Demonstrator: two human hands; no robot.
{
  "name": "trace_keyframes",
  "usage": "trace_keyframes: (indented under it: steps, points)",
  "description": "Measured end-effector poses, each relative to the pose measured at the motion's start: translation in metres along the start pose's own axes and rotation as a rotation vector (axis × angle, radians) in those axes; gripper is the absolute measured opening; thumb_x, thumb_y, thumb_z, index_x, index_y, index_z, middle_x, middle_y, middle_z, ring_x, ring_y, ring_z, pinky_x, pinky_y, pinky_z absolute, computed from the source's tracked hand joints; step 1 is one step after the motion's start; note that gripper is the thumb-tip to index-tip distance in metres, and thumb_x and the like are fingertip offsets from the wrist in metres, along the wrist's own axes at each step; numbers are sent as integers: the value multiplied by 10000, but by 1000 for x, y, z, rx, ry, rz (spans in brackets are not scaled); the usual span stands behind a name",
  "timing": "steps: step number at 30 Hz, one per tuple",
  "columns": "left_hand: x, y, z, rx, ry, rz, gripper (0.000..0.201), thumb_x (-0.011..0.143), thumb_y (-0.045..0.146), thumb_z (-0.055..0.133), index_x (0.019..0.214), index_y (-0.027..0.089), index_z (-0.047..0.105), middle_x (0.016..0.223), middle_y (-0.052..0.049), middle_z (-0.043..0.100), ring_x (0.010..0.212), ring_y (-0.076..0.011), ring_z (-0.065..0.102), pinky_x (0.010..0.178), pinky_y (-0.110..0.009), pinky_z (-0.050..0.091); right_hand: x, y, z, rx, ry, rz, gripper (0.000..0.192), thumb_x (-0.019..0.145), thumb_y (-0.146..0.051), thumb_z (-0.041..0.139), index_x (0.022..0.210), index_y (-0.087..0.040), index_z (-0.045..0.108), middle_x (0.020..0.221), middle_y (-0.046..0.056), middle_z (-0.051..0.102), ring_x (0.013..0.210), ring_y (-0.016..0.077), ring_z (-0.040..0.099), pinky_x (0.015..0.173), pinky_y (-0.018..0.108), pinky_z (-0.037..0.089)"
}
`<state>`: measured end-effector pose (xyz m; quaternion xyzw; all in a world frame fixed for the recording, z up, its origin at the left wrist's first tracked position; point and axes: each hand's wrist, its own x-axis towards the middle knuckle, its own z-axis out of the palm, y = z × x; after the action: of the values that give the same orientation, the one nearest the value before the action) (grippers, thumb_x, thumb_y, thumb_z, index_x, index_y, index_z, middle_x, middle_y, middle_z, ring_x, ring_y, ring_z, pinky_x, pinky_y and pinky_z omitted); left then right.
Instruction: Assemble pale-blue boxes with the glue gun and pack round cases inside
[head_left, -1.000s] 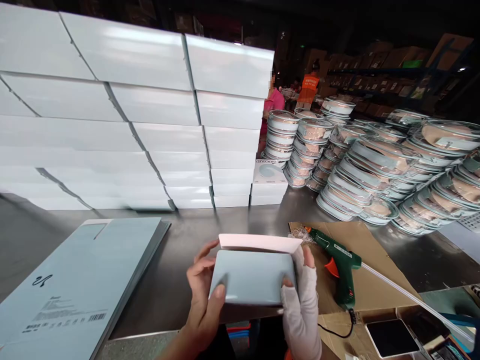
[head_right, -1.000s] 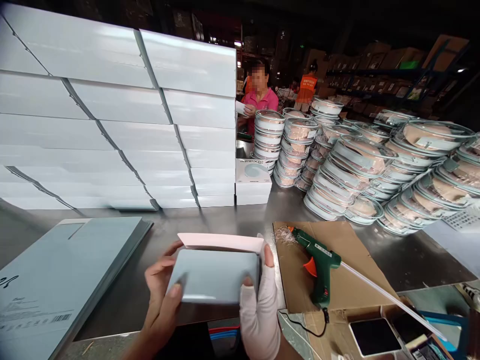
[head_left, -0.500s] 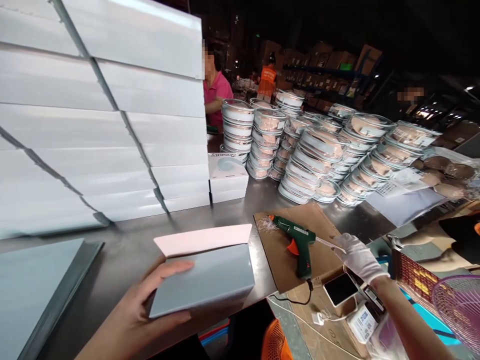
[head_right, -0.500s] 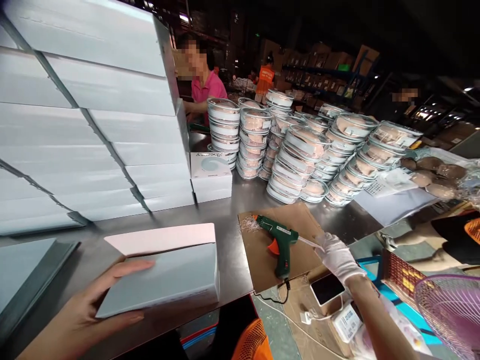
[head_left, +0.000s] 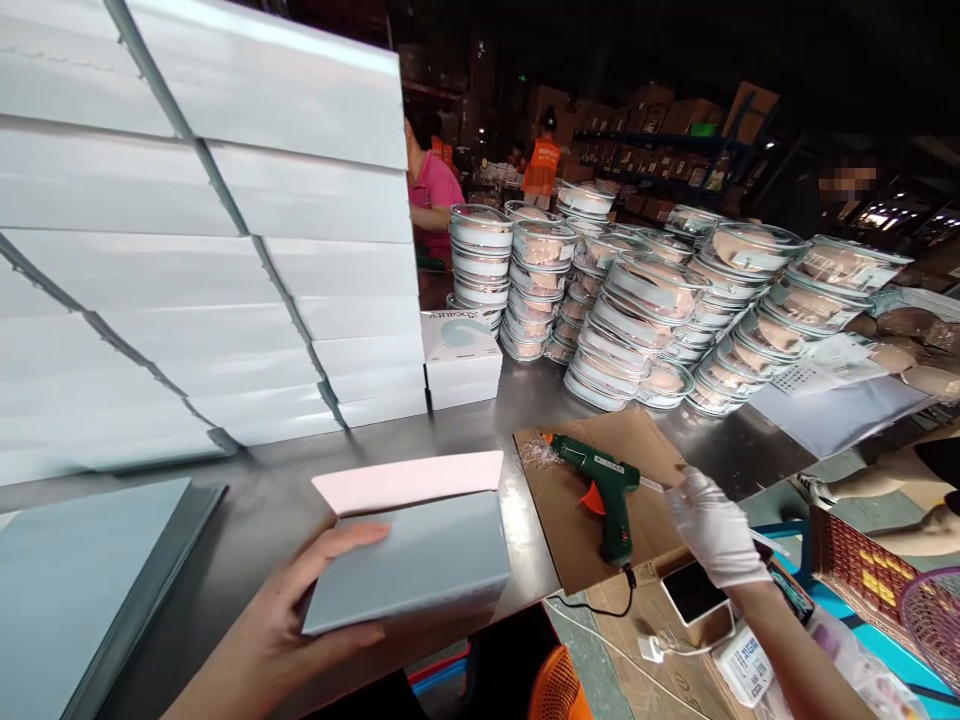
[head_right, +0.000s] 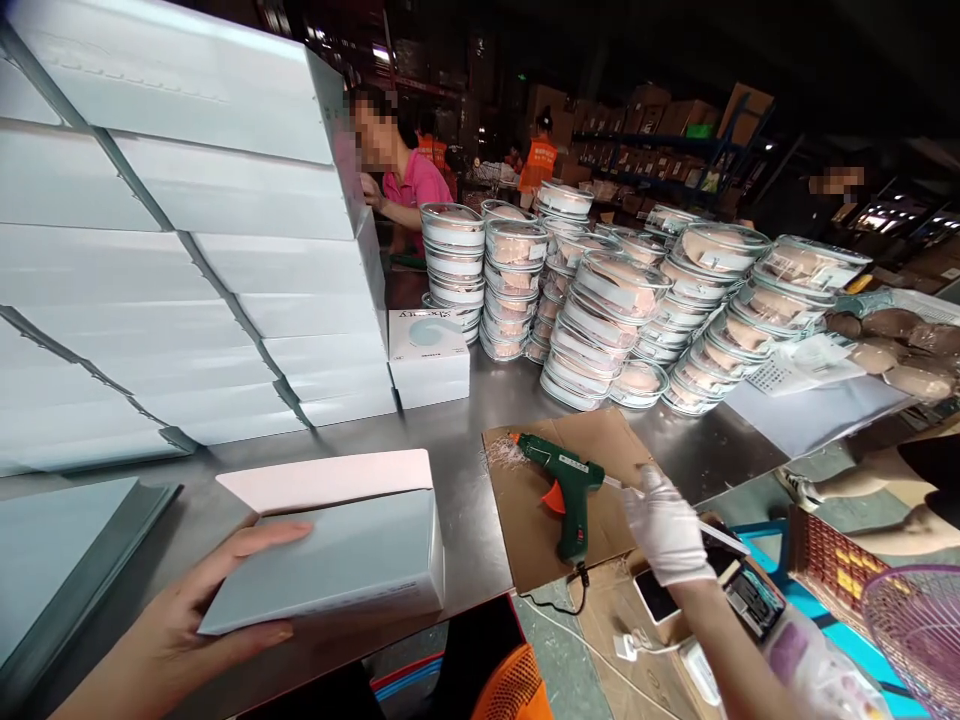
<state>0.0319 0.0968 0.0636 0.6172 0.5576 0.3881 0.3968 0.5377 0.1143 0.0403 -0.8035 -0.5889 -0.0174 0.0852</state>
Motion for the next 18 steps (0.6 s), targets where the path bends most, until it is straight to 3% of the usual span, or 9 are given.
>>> trace_keyframes:
  steps: [2, 5, 8, 11, 15, 18]
  points:
    - [1, -1, 0, -4, -4, -1, 468, 667, 521, 848, 1090, 333, 777, 1220, -23, 731, 1092, -286, 697, 826, -254, 573, -6, -25, 13, 157, -133, 36, 237, 963, -415, 593, 971, -201, 696, 827, 92, 739, 781, 262, 720, 713, 378, 540]
    - [2, 1, 1, -13, -8, -8, 479, 683, 531, 842, 1113, 335, 766, 1232, -23, 710, 1072, -272, 699, 814, -249, 572, -12, -53, 28, 430, -378, 125, 330, 916, -493, 705, 785, -193, 658, 619, -40, 635, 532, 128, 600, 579, 283, 519]
    - [3, 2, 2, 6, 6, 25, 452, 693, 486, 839, 1111, 330, 766, 1190, -24, 713, 1040, -263, 702, 820, -254, 565, -24, -64, 29, 769, -481, 191, 456, 971, -584, 585, 765, -180, 625, 585, -58, 592, 467, 95, 540, 507, 249, 486]
    - [5, 5, 6, -9, 25, 61, 408, 702, 439, 832, 1091, 329, 776, 1212, -25, 710, 1015, -257, 703, 733, -232, 567, -40, -70, 16, 1107, -439, 144, 545, 894, -706, 483, 731, -202, 612, 624, 2, 633, 542, 145, 614, 558, 305, 528]
    - [12, 13, 13, -77, 24, 60, 382, 747, 394, 785, 1122, 327, 765, 1319, -42, 659, 985, -252, 701, 459, -178, 456, -41, -93, -4, 1429, -367, 5, 673, 763, -817, 412, 936, -239, 710, 940, 119, 771, 911, 286, 750, 750, 434, 602]
    - [21, 22, 17, -63, 38, 104, 360, 776, 354, 754, 1133, 305, 756, 1304, -54, 666, 1029, -248, 701, 609, -205, 535, -33, -120, -16, 1571, -382, -103, 742, 680, -863, 485, 1000, -244, 738, 984, 144, 783, 1025, 355, 742, 779, 500, 610]
